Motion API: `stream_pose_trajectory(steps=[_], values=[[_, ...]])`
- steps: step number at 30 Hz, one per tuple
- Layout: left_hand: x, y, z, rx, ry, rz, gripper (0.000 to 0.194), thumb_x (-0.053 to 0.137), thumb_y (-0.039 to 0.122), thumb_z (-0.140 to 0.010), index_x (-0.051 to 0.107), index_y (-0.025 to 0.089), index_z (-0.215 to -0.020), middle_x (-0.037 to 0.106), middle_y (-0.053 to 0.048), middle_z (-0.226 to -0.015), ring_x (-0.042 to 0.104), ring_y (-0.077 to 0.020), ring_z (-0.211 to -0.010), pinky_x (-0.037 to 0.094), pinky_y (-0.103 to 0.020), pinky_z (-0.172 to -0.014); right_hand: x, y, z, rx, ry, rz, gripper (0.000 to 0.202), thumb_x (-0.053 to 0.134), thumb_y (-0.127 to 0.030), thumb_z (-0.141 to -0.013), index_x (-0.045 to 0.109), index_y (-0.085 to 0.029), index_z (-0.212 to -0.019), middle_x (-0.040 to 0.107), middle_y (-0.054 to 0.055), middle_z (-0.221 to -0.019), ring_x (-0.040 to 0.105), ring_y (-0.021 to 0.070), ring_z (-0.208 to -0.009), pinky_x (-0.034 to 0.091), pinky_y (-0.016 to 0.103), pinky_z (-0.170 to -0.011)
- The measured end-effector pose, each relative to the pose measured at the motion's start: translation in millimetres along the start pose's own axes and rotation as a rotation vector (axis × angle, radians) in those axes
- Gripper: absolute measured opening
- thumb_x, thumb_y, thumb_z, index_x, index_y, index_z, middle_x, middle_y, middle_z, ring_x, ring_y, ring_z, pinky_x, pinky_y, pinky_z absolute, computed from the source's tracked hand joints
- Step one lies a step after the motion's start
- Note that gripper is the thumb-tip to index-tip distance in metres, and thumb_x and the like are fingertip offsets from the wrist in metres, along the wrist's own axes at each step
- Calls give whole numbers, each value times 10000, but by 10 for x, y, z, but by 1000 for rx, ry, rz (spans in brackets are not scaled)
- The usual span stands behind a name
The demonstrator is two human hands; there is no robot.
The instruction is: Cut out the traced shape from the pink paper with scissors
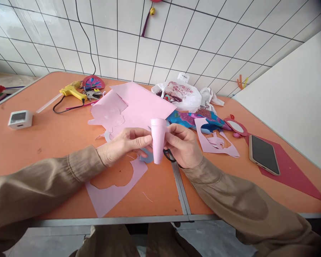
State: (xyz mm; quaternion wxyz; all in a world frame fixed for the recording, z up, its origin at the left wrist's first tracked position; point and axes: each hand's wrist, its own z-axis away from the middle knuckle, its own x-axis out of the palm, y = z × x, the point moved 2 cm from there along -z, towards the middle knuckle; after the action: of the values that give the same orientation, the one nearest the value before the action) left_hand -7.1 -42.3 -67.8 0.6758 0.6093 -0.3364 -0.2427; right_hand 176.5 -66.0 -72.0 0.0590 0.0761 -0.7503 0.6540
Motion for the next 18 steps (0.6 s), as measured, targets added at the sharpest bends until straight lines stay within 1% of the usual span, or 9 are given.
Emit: stream_pose_trajectory(steps=[3, 5, 8, 11, 14, 18], values=[[11, -3, -2, 15, -15, -17, 558, 690, 610, -815, 718, 171, -1158, 744, -142, -1139, 701, -286, -1003, 554, -409, -859, -11, 5, 19, -12, 107, 87, 235, 825, -342, -668, 648, -188, -646, 586, -47, -514, 484, 83, -439, 359, 224, -432], [25, -15, -10, -24, 24, -22, 568, 721, 593, -797, 707, 178, -1186, 749, -142, -1139, 707, -301, -1009, 551, -420, -855, -13, 16, 22, 3, 123, 107, 208, 800, -320, -670, 645, -185, -645, 582, -50, -510, 483, 81, -435, 355, 220, -423], [47, -40, -23, -91, 113, 22, 498, 755, 551, -788, 739, 153, -1087, 777, -139, -1032, 735, -272, -874, 558, -387, -776, 2, 28, 32, 28, 81, 108, 188, 771, -314, -685, 641, -183, -652, 589, -47, -517, 493, 84, -439, 354, 220, -419], [56, -63, -38, -100, 144, 120, 394, 762, 504, -804, 762, 139, -953, 786, -117, -925, 739, -238, -784, 565, -350, -719, 19, 31, 48, 26, 39, 102, 188, 748, -318, -712, 633, -183, -650, 589, -46, -513, 502, 86, -439, 349, 224, -421], [39, -88, -52, -113, 161, 169, 362, 771, 466, -809, 768, 135, -954, 786, -115, -898, 748, -253, -804, 582, -363, -722, 21, 39, 54, 19, 17, 103, 203, 732, -332, -736, 629, -182, -647, 603, -38, -513, 522, 91, -444, 366, 229, -435], [16, -104, -67, -126, 170, 191, 368, 779, 452, -802, 768, 111, -939, 783, -127, -882, 748, -248, -757, 591, -360, -687, 11, 62, 43, 28, 1, 106, 233, 768, -348, -721, 628, -179, -644, 612, -32, -527, 548, 99, -456, 372, 228, -436]])
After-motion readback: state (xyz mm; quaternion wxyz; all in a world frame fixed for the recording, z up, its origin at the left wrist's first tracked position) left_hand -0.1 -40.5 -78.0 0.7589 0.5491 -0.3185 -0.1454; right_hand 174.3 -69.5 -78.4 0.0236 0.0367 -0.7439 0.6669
